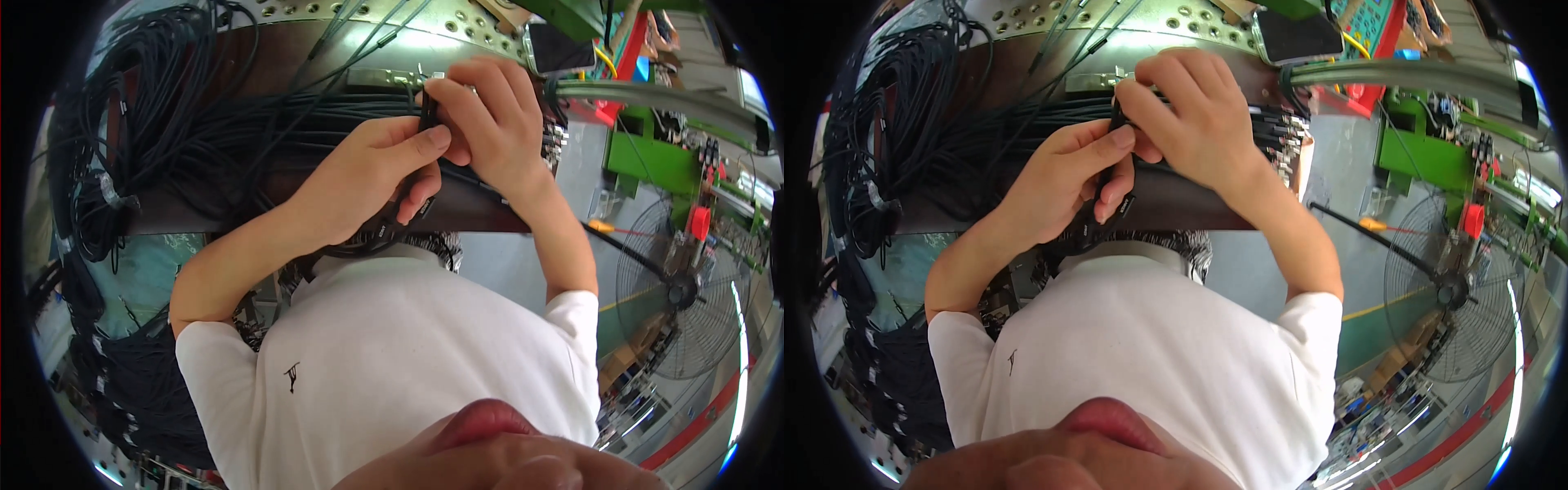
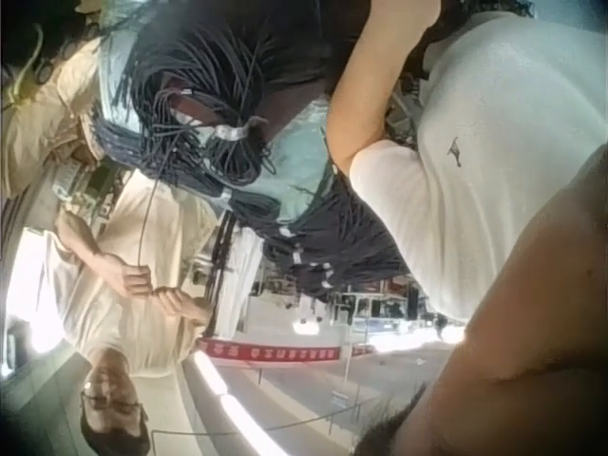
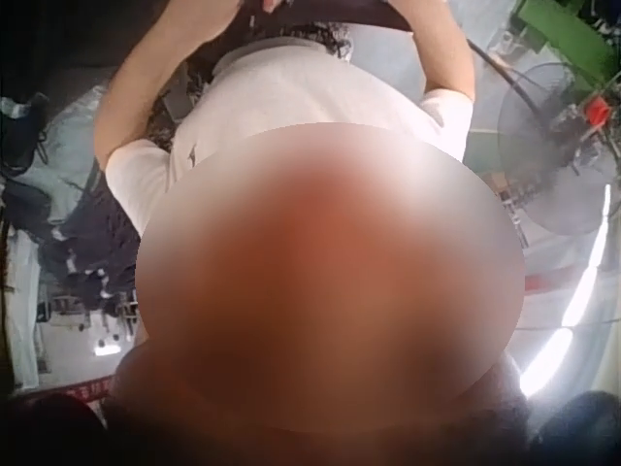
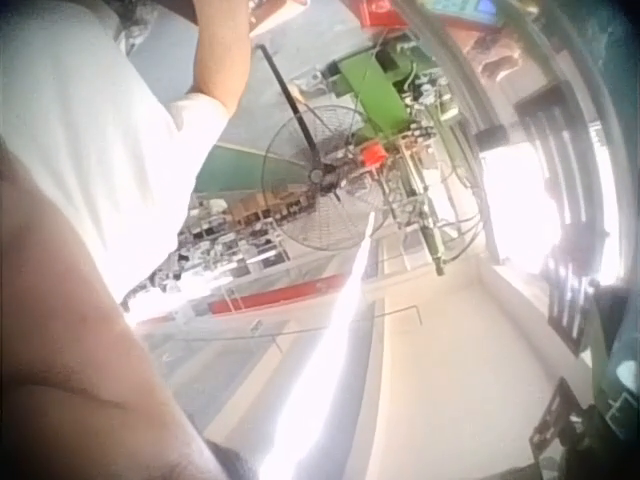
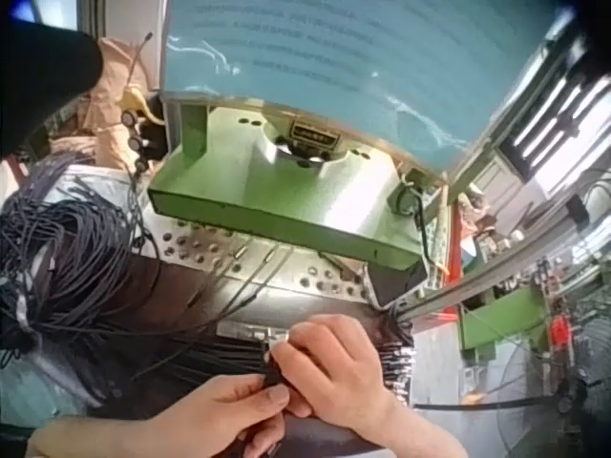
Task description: The person is assembling and testing cable harnesses by plugging connectors into a testing fixture at a factory workbench.
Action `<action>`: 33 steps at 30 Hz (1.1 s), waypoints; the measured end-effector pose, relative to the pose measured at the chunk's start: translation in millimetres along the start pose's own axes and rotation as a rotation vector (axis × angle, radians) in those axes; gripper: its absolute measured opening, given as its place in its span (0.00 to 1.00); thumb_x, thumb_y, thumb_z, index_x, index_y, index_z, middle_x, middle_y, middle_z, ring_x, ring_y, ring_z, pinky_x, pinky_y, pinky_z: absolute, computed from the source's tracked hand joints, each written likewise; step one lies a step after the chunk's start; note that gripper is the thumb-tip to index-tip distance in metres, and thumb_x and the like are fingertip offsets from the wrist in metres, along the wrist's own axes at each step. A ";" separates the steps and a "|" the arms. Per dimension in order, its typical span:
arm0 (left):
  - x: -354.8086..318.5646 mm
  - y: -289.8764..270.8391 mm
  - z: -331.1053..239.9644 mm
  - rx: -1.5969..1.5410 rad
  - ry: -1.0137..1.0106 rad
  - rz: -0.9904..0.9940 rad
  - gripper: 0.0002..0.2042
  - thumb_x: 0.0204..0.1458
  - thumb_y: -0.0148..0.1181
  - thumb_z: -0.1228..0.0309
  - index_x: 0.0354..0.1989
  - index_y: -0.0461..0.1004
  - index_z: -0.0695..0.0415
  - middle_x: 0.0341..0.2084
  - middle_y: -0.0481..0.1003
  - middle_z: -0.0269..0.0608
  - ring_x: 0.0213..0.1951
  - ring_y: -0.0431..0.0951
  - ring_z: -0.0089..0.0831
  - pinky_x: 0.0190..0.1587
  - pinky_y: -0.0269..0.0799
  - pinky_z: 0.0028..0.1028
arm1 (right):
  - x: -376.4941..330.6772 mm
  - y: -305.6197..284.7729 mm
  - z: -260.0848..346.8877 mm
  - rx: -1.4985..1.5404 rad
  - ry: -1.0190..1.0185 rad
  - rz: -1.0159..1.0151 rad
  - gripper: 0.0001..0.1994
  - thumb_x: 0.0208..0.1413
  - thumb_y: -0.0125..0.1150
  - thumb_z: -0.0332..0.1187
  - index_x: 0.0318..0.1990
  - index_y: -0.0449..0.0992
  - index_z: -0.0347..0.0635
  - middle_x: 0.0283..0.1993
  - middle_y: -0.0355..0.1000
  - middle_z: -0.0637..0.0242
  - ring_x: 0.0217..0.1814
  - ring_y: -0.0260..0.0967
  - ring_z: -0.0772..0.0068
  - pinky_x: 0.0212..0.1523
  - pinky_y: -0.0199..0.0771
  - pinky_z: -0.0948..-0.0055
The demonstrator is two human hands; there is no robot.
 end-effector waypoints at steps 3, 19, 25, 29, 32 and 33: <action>-10.6 0.8 -13.4 0.233 -0.092 0.180 0.18 0.66 0.45 0.62 0.42 0.75 0.66 0.19 0.72 0.34 0.21 0.71 0.18 0.27 0.65 0.18 | -21.6 -3.4 -34.0 -0.094 0.104 -0.103 0.13 0.40 0.63 0.24 0.38 0.77 0.44 0.37 0.71 0.67 0.39 0.70 0.61 0.39 0.73 0.67; 15.2 -0.7 -9.1 0.493 -0.254 0.043 0.21 0.64 0.41 0.62 0.37 0.76 0.68 0.19 0.78 0.43 0.18 0.73 0.21 0.24 0.68 0.21 | -38.6 11.1 -45.9 0.124 0.140 0.201 0.19 0.40 0.60 0.18 0.44 0.76 0.42 0.40 0.73 0.65 0.44 0.71 0.61 0.41 0.76 0.67; 27.9 16.8 -16.7 0.754 -0.169 0.106 0.20 0.61 0.47 0.61 0.26 0.76 0.66 0.16 0.76 0.40 0.16 0.72 0.24 0.22 0.66 0.25 | -23.8 -6.9 -26.4 0.157 0.129 -0.027 0.14 0.40 0.65 0.19 0.36 0.73 0.42 0.35 0.73 0.66 0.38 0.73 0.61 0.38 0.75 0.67; 19.7 22.4 -37.4 1.159 -0.013 0.110 0.17 0.57 0.56 0.61 0.27 0.79 0.64 0.12 0.72 0.39 0.15 0.70 0.24 0.21 0.65 0.25 | -56.5 6.3 -62.6 0.340 0.476 -0.079 0.07 0.46 0.65 0.18 0.34 0.77 0.36 0.39 0.78 0.62 0.42 0.75 0.62 0.42 0.76 0.69; 12.9 17.3 -34.2 1.082 0.041 0.052 0.15 0.57 0.58 0.63 0.32 0.80 0.65 0.14 0.74 0.39 0.17 0.71 0.21 0.22 0.66 0.24 | -67.0 17.6 -64.8 0.511 0.684 0.057 0.06 0.48 0.65 0.19 0.35 0.77 0.34 0.40 0.79 0.62 0.43 0.76 0.66 0.44 0.75 0.72; 10.1 13.2 -35.9 0.991 0.062 0.005 0.14 0.57 0.58 0.64 0.34 0.80 0.65 0.16 0.75 0.39 0.18 0.72 0.19 0.23 0.66 0.23 | -66.0 18.1 -68.0 0.575 0.737 0.089 0.05 0.49 0.65 0.20 0.35 0.76 0.33 0.41 0.79 0.61 0.43 0.76 0.68 0.44 0.75 0.72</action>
Point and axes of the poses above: each hand's wrist, its own x-axis towards the middle knuckle, its own y-axis out of the palm, z = x × y, the point moved 5 cm from there along x, towards the middle knuckle
